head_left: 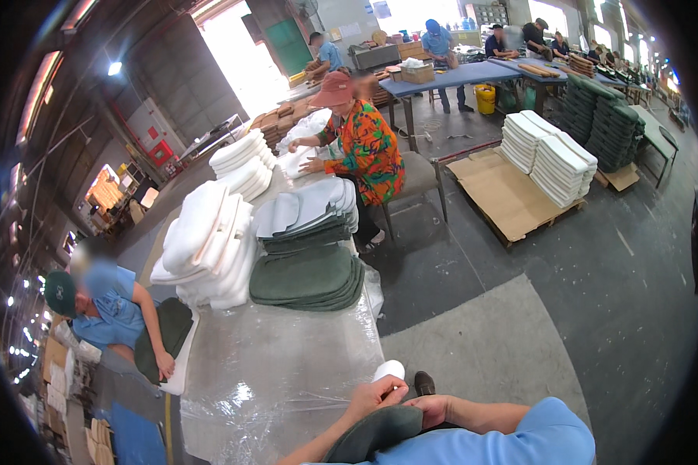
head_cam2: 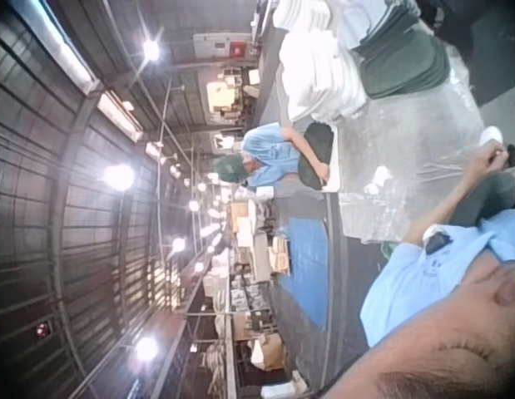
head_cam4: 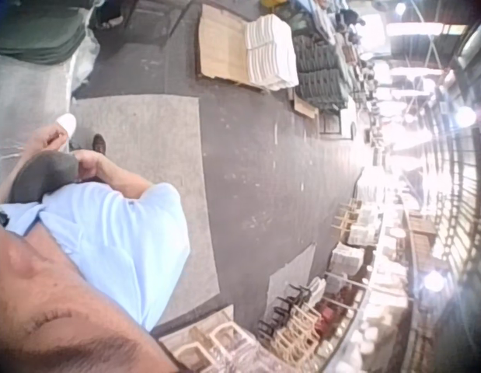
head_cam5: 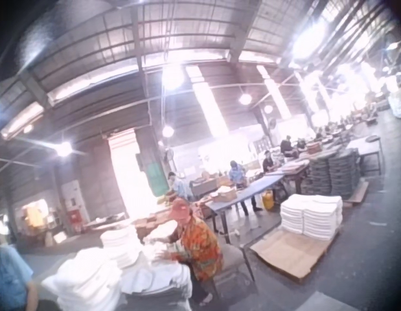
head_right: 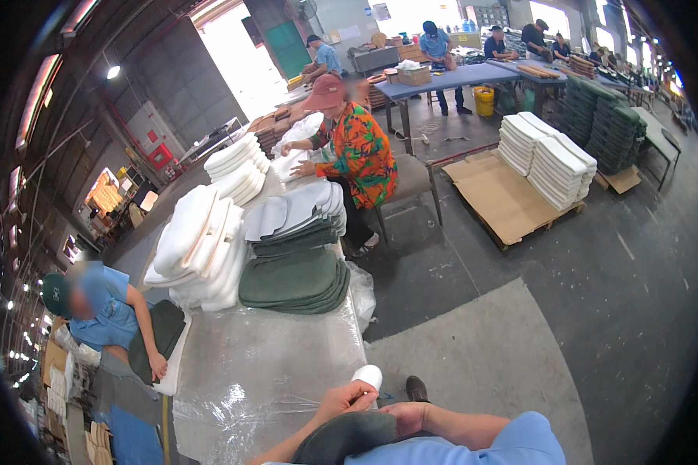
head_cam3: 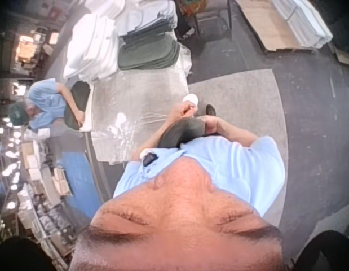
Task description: The person inserts white foam inserts into green fabric covers, folds and tucks the edges, and stacks the finished cushions on a table. The person also handles a small black device briefly and continues the stuffing process with multiple units.
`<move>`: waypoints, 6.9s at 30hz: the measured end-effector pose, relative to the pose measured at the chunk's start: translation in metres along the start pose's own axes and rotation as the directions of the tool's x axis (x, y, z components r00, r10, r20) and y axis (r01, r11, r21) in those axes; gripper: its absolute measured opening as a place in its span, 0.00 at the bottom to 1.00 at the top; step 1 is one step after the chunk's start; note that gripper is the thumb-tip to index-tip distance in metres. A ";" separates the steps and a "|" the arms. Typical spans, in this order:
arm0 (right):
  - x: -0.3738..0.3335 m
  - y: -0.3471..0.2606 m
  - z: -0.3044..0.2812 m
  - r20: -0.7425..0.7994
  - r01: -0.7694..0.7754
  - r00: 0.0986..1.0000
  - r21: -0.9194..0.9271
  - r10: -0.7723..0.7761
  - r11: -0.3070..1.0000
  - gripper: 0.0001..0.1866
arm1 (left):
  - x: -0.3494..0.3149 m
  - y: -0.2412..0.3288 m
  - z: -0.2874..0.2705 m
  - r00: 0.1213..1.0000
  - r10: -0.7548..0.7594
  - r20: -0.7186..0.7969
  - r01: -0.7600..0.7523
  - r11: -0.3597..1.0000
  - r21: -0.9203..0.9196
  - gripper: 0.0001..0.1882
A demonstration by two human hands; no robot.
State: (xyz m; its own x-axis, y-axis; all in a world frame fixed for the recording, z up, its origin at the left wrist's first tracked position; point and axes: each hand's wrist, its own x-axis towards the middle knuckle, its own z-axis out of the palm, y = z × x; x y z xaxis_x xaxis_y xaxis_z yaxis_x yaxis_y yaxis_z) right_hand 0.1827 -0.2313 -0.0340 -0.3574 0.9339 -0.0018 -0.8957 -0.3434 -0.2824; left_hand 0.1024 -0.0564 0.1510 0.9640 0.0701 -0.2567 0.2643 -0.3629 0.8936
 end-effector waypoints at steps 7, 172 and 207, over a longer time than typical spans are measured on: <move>0.010 -0.007 0.030 -0.228 0.295 0.925 -0.066 -0.303 0.953 0.16 | -0.021 0.025 0.006 0.953 0.241 -0.182 -0.192 0.950 0.247 0.14; 0.039 -0.079 -0.033 -0.630 0.111 0.437 -0.670 -0.641 0.734 0.20 | 0.150 -0.136 -0.034 0.946 -0.254 0.202 0.243 0.967 0.080 0.20; 0.077 -0.044 -0.073 -0.946 0.397 0.167 -0.194 -0.279 0.897 0.31 | 0.157 -0.174 -0.025 0.945 -0.162 0.286 0.106 0.974 0.202 0.20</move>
State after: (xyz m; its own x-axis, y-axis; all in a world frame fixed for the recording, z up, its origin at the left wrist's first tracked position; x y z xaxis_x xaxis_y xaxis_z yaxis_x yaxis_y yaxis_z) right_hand 0.2139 -0.1372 -0.0922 0.4398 0.3458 -0.8288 -0.8941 0.0821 -0.4402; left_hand 0.2082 0.0413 -0.0349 0.8591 -0.1406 -0.4921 0.3530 -0.5335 0.7686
